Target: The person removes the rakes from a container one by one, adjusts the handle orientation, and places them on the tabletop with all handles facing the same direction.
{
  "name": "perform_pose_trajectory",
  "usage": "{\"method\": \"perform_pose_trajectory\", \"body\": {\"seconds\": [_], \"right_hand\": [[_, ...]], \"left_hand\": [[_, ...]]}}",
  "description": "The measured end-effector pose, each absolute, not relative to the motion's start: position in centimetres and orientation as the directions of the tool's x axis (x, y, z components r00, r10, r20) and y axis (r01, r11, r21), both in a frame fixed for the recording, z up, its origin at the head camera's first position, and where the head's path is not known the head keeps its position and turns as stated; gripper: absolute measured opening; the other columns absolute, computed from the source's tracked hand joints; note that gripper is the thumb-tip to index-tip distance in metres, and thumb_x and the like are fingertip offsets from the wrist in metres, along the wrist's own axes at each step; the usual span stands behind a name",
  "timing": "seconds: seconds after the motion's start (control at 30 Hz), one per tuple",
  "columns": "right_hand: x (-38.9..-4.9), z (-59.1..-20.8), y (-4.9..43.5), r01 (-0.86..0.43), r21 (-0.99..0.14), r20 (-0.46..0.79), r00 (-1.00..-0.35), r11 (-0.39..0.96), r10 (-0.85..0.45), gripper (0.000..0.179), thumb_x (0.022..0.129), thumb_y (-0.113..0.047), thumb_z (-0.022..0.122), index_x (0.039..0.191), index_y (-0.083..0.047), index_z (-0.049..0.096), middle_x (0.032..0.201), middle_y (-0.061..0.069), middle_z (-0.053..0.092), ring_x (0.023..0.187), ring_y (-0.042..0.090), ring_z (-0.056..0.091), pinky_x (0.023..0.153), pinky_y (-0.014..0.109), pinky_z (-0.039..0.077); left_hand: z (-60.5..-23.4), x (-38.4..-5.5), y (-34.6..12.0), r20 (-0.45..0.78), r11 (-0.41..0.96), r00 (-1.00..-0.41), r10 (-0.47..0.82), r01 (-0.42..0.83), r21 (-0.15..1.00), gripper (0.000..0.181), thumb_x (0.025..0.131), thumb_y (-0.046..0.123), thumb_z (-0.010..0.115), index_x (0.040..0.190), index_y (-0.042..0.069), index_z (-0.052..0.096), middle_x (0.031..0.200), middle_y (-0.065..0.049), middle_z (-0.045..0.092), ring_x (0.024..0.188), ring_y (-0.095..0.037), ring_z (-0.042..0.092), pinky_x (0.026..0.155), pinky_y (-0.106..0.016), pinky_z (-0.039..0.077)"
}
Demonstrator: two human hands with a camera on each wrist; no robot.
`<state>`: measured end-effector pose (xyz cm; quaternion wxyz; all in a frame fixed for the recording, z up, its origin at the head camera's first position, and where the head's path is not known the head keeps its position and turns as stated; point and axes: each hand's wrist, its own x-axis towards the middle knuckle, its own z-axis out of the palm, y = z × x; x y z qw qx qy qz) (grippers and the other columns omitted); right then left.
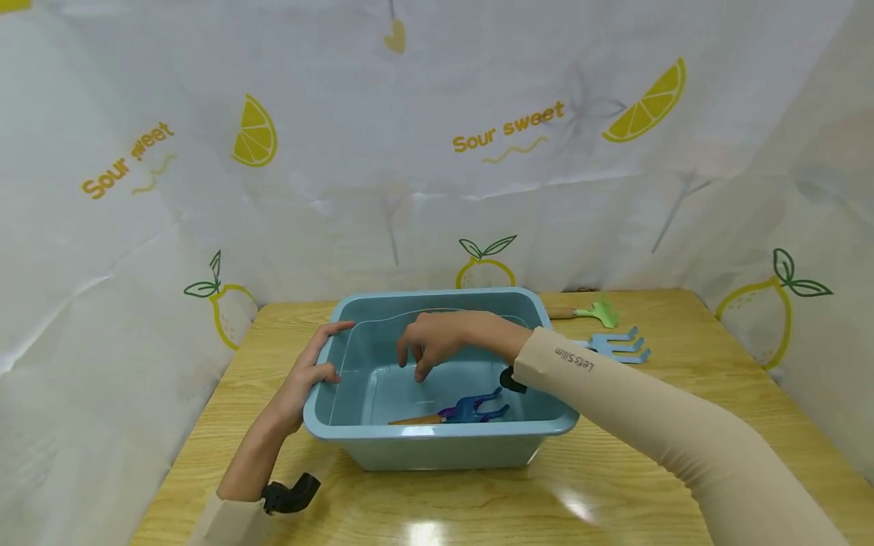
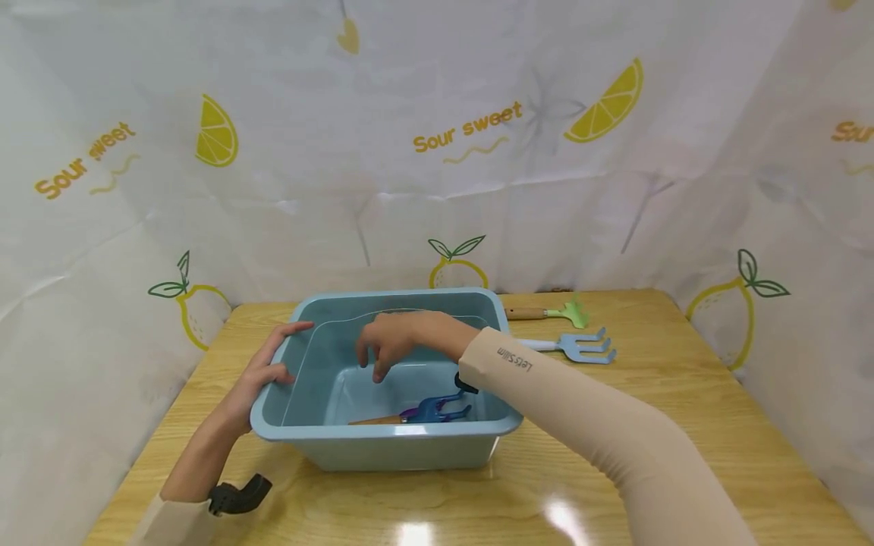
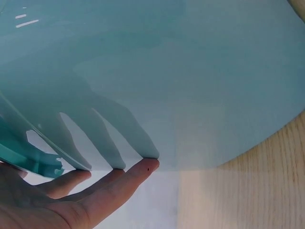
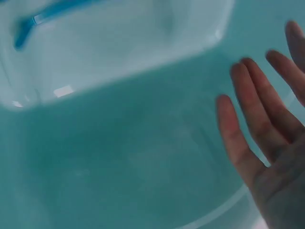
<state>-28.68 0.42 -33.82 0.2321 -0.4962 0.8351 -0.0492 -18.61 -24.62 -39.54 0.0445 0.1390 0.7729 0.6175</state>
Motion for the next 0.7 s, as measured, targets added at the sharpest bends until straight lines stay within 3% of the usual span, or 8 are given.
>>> {"method": "perform_pose_trajectory", "body": {"seconds": [0.3, 0.5, 0.7], "right_hand": [[-28.0, -36.1, -0.8, -0.785, -0.379, -0.433, -0.317, 0.49, -0.844, 0.042, 0.093, -0.026, 0.076, 0.133, -0.014, 0.069, 0.112, 0.001, 0.075, 0.094, 0.007, 0.067, 0.084, 0.028, 0.056], [-27.9, -36.8, -1.2, -0.757, -0.45, -0.41, -0.297, 0.474, -0.863, 0.045, 0.093, -0.025, 0.076, 0.136, -0.016, 0.067, 0.11, -0.002, 0.076, 0.097, 0.007, 0.067, 0.083, 0.027, 0.054], [-27.5, -38.4, -1.5, -0.724, -0.513, -0.406, -0.27, 0.462, -0.873, 0.042, 0.095, -0.025, 0.074, 0.135, -0.017, 0.067, 0.107, -0.005, 0.075, 0.096, 0.004, 0.065, 0.081, 0.023, 0.053]], "left_hand": [[-39.7, -18.6, -24.6, 0.098, 0.208, -0.959, 0.267, 0.157, 0.966, 0.081, 0.078, 0.005, 0.045, 0.157, 0.013, 0.031, 0.169, -0.019, 0.011, 0.14, -0.052, 0.031, 0.09, -0.052, 0.046], [-39.5, -18.7, -24.7, 0.105, 0.209, -0.958, 0.269, 0.164, 0.964, 0.08, 0.079, 0.005, 0.045, 0.157, 0.013, 0.032, 0.168, -0.018, 0.012, 0.139, -0.049, 0.031, 0.09, -0.049, 0.045], [-39.7, -18.9, -24.7, 0.102, 0.201, -0.956, 0.275, 0.161, 0.966, 0.08, 0.079, 0.005, 0.045, 0.157, 0.012, 0.031, 0.169, -0.018, 0.012, 0.14, -0.051, 0.031, 0.092, -0.053, 0.045]]}}
